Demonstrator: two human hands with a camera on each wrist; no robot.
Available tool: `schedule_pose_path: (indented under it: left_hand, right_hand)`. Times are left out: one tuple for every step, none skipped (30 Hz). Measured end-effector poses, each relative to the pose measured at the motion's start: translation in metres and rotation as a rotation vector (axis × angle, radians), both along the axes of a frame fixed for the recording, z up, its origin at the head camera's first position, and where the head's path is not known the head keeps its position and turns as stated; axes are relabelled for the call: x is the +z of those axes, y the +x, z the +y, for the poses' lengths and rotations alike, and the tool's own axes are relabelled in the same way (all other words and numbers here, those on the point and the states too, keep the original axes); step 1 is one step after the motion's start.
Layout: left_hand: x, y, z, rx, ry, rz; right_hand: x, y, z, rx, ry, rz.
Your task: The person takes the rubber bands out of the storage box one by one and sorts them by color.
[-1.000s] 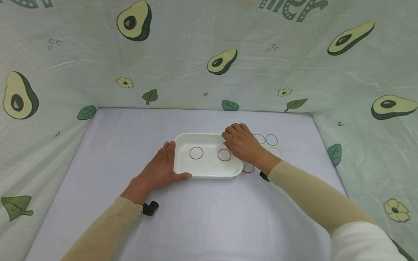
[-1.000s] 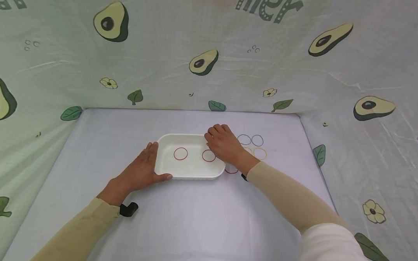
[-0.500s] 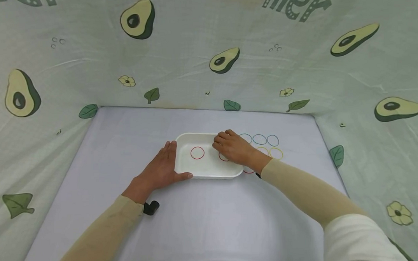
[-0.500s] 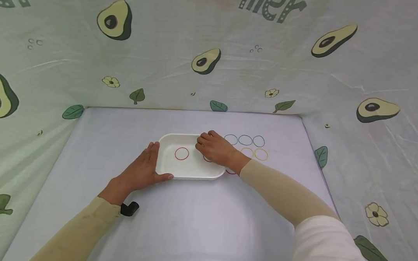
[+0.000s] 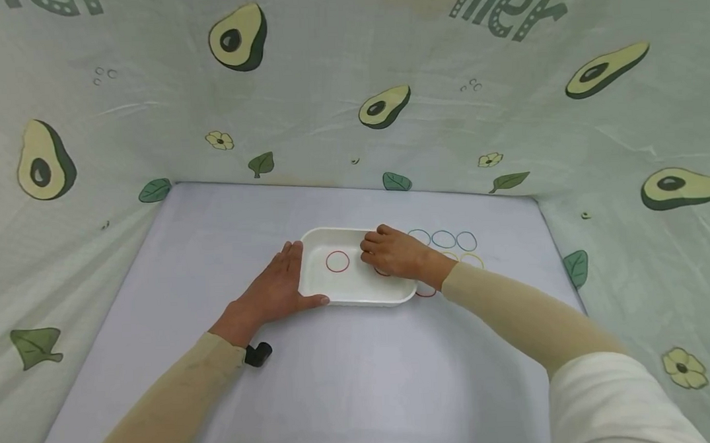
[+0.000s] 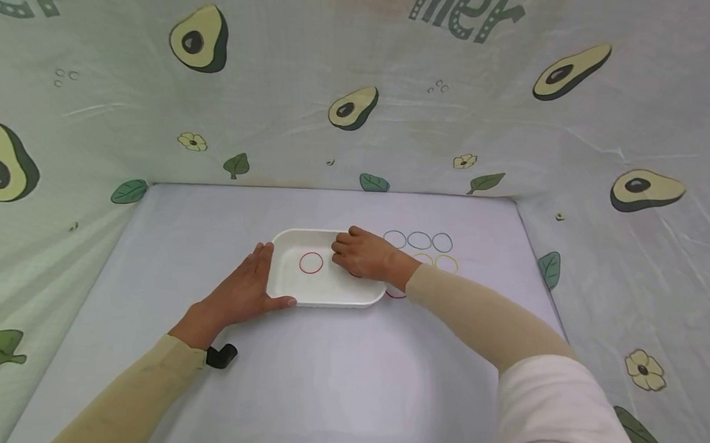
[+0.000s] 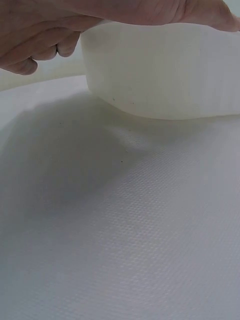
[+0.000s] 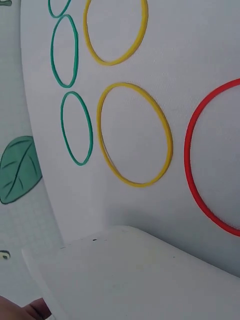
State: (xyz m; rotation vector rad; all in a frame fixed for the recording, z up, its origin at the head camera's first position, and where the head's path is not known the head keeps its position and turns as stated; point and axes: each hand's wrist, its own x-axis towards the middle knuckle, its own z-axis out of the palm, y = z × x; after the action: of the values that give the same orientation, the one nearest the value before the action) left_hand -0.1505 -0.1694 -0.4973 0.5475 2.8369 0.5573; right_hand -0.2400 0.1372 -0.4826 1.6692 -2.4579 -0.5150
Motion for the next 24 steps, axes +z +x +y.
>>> schedule_pose_path:
  left_hand:
    - [0.0, 0.0, 0.0, -0.003, -0.002, 0.001]
    - [-0.001, 0.0, 0.0, -0.007, -0.001, 0.006]
    - [-0.001, 0.0, 0.0, -0.008, -0.003, 0.006]
    - [-0.002, 0.0, 0.0, -0.008, -0.003, 0.005]
    - [-0.002, -0.001, 0.001, -0.009, -0.006, 0.004]
    - [-0.003, -0.001, 0.001, -0.008, -0.004, 0.002]
    - [-0.003, -0.001, 0.001, -0.01, -0.001, 0.002]
    - [-0.003, -0.001, 0.001, -0.011, 0.001, 0.005]
    - [-0.003, -0.002, 0.001, -0.011, -0.001, 0.002]
    - [-0.003, -0.002, 0.001, -0.012, 0.0, 0.003]
    - [-0.003, -0.002, 0.001, -0.013, -0.002, 0.004]
    - [-0.003, -0.002, 0.001, -0.014, -0.001, 0.006]
    - [-0.003, -0.002, 0.001, -0.014, -0.003, 0.009]
    - [-0.003, -0.002, 0.001, -0.013, -0.005, 0.01]
    - [-0.002, -0.002, 0.001, -0.012, -0.004, 0.009]
    - [-0.002, -0.002, 0.001, -0.011, -0.003, 0.008]
    - [-0.002, -0.002, 0.001, -0.009, -0.003, 0.008]
    - [-0.001, -0.002, 0.001, -0.008, -0.005, 0.008]
    - [-0.001, -0.002, 0.001, -0.008, -0.005, 0.009]
    - [-0.001, -0.002, 0.0, -0.006, -0.007, 0.008]
    - [-0.001, -0.002, 0.0, -0.006, -0.009, 0.007]
    - [0.0, -0.002, 0.0, -0.005, -0.012, 0.007]
    - [0.0, -0.002, 0.0, -0.004, -0.013, 0.007]
    - [0.0, -0.002, 0.0, -0.004, -0.014, 0.006]
  right_hand:
    - [-0.001, -0.001, 0.0, 0.01, 0.003, 0.002]
    - [-0.002, -0.002, -0.001, 0.022, 0.005, 0.003]
    - [-0.003, -0.002, -0.001, 0.035, 0.005, 0.005]
    - [-0.003, -0.003, -0.001, 0.046, 0.008, 0.008]
    - [-0.004, -0.003, -0.002, 0.057, 0.009, 0.013]
    - [-0.005, -0.004, -0.002, 0.065, 0.012, 0.016]
    - [-0.005, -0.004, -0.003, 0.071, 0.014, 0.021]
    - [-0.005, -0.005, -0.003, 0.076, 0.018, 0.027]
    - [-0.006, -0.005, -0.004, 0.078, 0.019, 0.031]
    - [-0.006, -0.005, -0.004, 0.077, 0.023, 0.036]
    - [-0.006, -0.006, -0.004, 0.075, 0.025, 0.037]
    - [-0.006, -0.006, -0.004, 0.072, 0.029, 0.039]
    - [-0.006, -0.006, -0.005, 0.07, 0.033, 0.042]
    - [-0.006, -0.006, -0.005, 0.065, 0.038, 0.041]
    - [-0.006, -0.006, -0.006, 0.059, 0.048, 0.041]
    - [-0.007, -0.006, -0.006, 0.051, 0.063, 0.042]
    - [-0.007, -0.005, -0.007, 0.041, 0.08, 0.044]
    - [-0.007, -0.004, -0.008, 0.029, 0.098, 0.048]
    - [-0.008, -0.004, -0.008, 0.016, 0.116, 0.052]
    - [-0.008, -0.003, -0.009, 0.007, 0.127, 0.062]
    - [-0.009, -0.002, -0.01, 0.002, 0.134, 0.073]
    - [-0.01, -0.001, -0.01, -0.002, 0.13, 0.081]
    - [-0.011, 0.0, -0.011, -0.003, 0.12, 0.089]
    - [-0.013, 0.0, -0.011, -0.003, 0.107, 0.092]
